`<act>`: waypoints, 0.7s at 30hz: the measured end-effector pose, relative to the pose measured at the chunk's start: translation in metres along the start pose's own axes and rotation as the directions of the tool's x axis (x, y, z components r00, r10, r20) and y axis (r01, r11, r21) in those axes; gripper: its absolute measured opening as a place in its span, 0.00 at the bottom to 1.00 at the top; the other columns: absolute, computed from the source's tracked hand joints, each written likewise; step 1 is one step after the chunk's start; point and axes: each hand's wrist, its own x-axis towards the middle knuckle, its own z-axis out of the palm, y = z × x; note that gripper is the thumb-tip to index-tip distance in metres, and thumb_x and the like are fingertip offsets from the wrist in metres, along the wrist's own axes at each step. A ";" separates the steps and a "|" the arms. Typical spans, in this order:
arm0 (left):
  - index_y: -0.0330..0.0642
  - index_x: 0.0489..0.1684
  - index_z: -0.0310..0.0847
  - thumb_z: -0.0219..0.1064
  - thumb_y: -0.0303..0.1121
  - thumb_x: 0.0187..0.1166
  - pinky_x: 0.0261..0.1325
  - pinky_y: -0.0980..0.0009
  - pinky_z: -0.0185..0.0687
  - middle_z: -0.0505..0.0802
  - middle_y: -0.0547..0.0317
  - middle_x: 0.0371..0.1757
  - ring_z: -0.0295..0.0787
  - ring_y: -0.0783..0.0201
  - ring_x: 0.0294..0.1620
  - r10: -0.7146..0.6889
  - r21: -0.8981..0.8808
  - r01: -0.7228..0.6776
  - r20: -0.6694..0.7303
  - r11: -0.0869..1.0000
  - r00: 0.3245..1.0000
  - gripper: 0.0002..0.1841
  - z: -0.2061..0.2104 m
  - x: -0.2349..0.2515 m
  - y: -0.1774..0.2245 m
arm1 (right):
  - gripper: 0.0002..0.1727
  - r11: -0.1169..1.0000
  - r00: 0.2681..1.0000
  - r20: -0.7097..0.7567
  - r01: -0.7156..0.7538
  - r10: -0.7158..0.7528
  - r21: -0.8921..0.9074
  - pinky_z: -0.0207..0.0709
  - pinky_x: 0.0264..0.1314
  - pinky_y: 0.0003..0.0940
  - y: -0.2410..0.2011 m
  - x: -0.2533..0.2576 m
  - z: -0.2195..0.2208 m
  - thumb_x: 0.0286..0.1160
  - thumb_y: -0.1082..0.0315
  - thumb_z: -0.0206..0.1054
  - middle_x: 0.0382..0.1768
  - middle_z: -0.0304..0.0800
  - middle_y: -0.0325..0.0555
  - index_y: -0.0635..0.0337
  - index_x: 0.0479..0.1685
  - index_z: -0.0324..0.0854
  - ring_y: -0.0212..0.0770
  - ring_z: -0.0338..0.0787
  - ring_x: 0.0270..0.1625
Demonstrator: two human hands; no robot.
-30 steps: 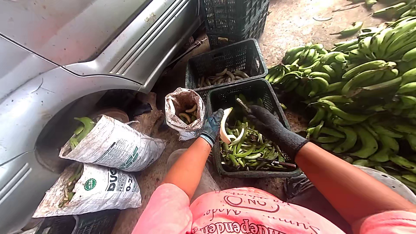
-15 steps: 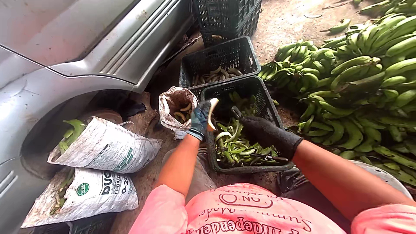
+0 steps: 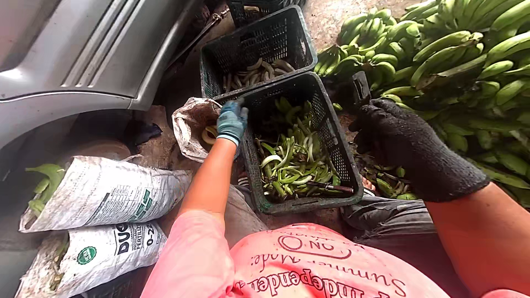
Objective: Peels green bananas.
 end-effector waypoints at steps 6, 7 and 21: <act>0.60 0.76 0.81 0.57 0.46 0.88 0.82 0.48 0.72 0.86 0.60 0.76 0.78 0.58 0.80 0.156 -0.118 -0.123 0.340 0.985 0.928 0.21 0.076 0.037 0.065 | 0.21 1.000 0.999 0.033 -0.001 0.002 -0.018 0.86 0.22 0.41 0.006 0.005 -0.020 0.87 0.49 0.60 0.43 0.89 0.48 0.42 0.73 0.75 0.43 0.87 0.22; 0.58 0.75 0.82 0.56 0.46 0.88 0.82 0.48 0.72 0.87 0.60 0.75 0.80 0.59 0.79 0.140 -0.143 -0.091 0.377 0.986 0.916 0.21 0.088 0.043 0.064 | 0.21 0.999 0.999 0.034 0.009 -0.007 -0.050 0.87 0.22 0.40 0.007 0.004 -0.023 0.86 0.51 0.62 0.43 0.89 0.47 0.41 0.75 0.74 0.42 0.87 0.23; 0.55 0.71 0.84 0.59 0.32 0.83 0.77 0.38 0.75 0.89 0.48 0.71 0.83 0.47 0.75 -0.105 0.028 0.109 0.585 0.994 0.804 0.19 0.145 0.098 0.011 | 0.27 0.939 0.979 0.201 0.109 -0.044 -0.326 0.91 0.31 0.43 0.064 0.022 -0.039 0.79 0.43 0.68 0.46 0.93 0.40 0.28 0.78 0.77 0.40 0.93 0.33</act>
